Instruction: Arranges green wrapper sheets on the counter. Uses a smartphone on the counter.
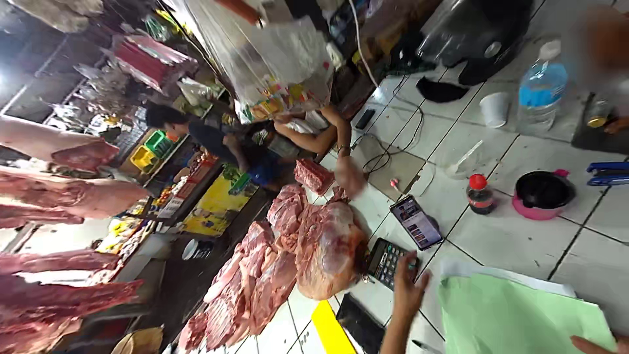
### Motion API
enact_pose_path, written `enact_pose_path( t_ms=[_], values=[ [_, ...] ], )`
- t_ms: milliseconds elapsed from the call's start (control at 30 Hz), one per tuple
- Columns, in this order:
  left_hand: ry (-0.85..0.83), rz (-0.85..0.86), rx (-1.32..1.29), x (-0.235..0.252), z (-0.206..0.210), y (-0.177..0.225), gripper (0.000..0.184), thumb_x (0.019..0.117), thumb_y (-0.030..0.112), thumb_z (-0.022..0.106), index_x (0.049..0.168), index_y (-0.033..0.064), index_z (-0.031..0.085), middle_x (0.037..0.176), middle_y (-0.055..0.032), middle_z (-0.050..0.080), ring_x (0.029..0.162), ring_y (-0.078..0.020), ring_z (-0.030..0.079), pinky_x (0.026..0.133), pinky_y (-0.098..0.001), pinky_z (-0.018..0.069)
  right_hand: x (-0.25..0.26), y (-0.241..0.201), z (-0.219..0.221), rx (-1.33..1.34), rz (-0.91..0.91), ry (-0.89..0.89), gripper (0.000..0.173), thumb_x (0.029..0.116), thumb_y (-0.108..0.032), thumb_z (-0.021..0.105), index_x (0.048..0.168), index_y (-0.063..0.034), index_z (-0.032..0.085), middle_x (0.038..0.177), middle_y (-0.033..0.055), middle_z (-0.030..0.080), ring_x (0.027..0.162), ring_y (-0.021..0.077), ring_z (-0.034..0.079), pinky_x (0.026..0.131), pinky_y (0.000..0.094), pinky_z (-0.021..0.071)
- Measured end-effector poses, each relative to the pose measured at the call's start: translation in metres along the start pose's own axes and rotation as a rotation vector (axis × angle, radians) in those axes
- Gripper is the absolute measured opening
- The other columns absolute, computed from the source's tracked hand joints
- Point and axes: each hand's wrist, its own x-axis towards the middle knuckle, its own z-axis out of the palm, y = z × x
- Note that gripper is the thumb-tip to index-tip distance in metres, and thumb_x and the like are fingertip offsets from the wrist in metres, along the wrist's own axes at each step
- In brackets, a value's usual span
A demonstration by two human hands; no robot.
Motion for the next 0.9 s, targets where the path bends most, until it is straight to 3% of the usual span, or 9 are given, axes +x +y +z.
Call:
enact_pose_path(
  t_ms=[167, 200, 267, 367, 433, 500, 667, 767, 900],
  values=[
    [0.060, -0.089, -0.113, -0.089, 0.037, -0.023, 0.129, 0.0682, 0.023, 0.092, 0.158, -0.0101, 0.006, 0.161, -0.0397, 0.015, 0.149, -0.0507, 0.023, 0.118, -0.0591, 0.0307, -0.006, 0.009, 0.004, 0.051, -0.073, -0.013, 0.038, 0.0996, -0.013, 0.068, 0.123, 0.0170, 0.060, 0.116, 0.0333, 0.066, 0.109, 0.0388, 0.067, 0.102, 0.0533, 0.0494],
    [0.077, -0.126, -0.148, -0.101, 0.036, -0.023, 0.134, 0.0664, 0.019, 0.092, 0.159, -0.0075, -0.001, 0.161, -0.0399, 0.013, 0.149, -0.0506, 0.023, 0.118, -0.0588, 0.0306, -0.008, 0.009, 0.006, 0.059, -0.113, -0.028, 0.038, 0.0984, -0.013, 0.069, 0.122, 0.0154, 0.061, 0.114, 0.0308, 0.068, 0.107, 0.0360, 0.068, 0.101, 0.0520, 0.0512],
    [0.096, -0.207, -0.235, -0.127, 0.029, -0.017, 0.133, 0.0686, 0.011, 0.089, 0.160, -0.0033, -0.006, 0.154, -0.0378, 0.032, 0.136, -0.0426, 0.046, 0.107, -0.0530, 0.0457, -0.016, -0.002, 0.010, 0.029, -0.219, -0.088, 0.038, 0.0960, -0.015, 0.072, 0.121, 0.0120, 0.064, 0.111, 0.0260, 0.071, 0.105, 0.0322, 0.070, 0.100, 0.0502, 0.0527],
    [0.142, -0.303, -0.448, -0.171, 0.006, -0.011, 0.097, 0.0783, 0.005, 0.079, 0.154, -0.0059, 0.019, 0.127, -0.0235, 0.061, 0.107, -0.0226, 0.068, 0.093, -0.0402, 0.0580, -0.040, -0.046, 0.021, -0.084, -0.331, -0.204, 0.042, 0.0960, -0.015, 0.073, 0.129, 0.0088, 0.061, 0.119, 0.0247, 0.069, 0.114, 0.0319, 0.067, 0.107, 0.0489, 0.0488],
    [0.193, -0.343, -0.544, -0.203, -0.012, -0.010, 0.053, 0.0836, 0.002, 0.072, 0.129, -0.0081, 0.047, 0.097, -0.0120, 0.072, 0.084, -0.0156, 0.072, 0.079, -0.0361, 0.0619, -0.045, -0.064, 0.036, -0.154, -0.325, -0.248, 0.042, 0.0968, -0.019, 0.073, 0.128, 0.0074, 0.062, 0.119, 0.0246, 0.069, 0.113, 0.0325, 0.067, 0.106, 0.0503, 0.0490],
    [0.245, -0.322, -0.578, -0.236, -0.030, -0.011, 0.032, 0.0835, -0.003, 0.069, 0.114, -0.0063, 0.059, 0.088, -0.0068, 0.075, 0.080, -0.0132, 0.073, 0.078, -0.0349, 0.0623, -0.051, -0.079, 0.055, -0.173, -0.352, -0.259, 0.040, 0.0978, -0.020, 0.072, 0.125, 0.0076, 0.063, 0.115, 0.0239, 0.069, 0.109, 0.0312, 0.068, 0.103, 0.0505, 0.0507],
    [0.643, -0.011, -0.508, -0.325, -0.057, -0.009, 0.024, 0.0768, -0.015, 0.069, 0.089, 0.0051, 0.073, 0.086, 0.0052, 0.077, 0.084, -0.0038, 0.073, 0.081, -0.0262, 0.0615, -0.077, -0.082, 0.124, 0.029, -0.784, -0.362, 0.022, 0.0926, -0.007, 0.069, 0.113, 0.0031, 0.069, 0.103, 0.0000, 0.075, 0.096, -0.0045, 0.067, 0.094, 0.0195, 0.0554],
    [0.660, 0.242, -0.465, -0.377, -0.067, -0.027, 0.021, 0.0842, 0.004, 0.077, 0.095, 0.0213, 0.082, 0.099, 0.0094, 0.077, 0.094, -0.0027, 0.071, 0.087, -0.0240, 0.0596, -0.078, -0.067, 0.161, 0.129, -1.047, -0.582, 0.021, 0.0990, -0.004, 0.060, 0.114, 0.0052, 0.072, 0.113, 0.0039, 0.076, 0.109, 0.0015, 0.069, 0.102, 0.0231, 0.0545],
    [0.782, 0.208, -0.499, -0.425, -0.047, -0.052, 0.015, 0.0846, 0.011, 0.080, 0.094, 0.0235, 0.082, 0.099, 0.0095, 0.077, 0.094, -0.0027, 0.071, 0.085, -0.0234, 0.0596, -0.083, -0.040, 0.195, 0.129, -1.036, -0.706, 0.023, 0.1008, -0.007, 0.059, 0.114, 0.0051, 0.073, 0.116, 0.0064, 0.076, 0.112, 0.0056, 0.069, 0.104, 0.0260, 0.0543]
  ],
)
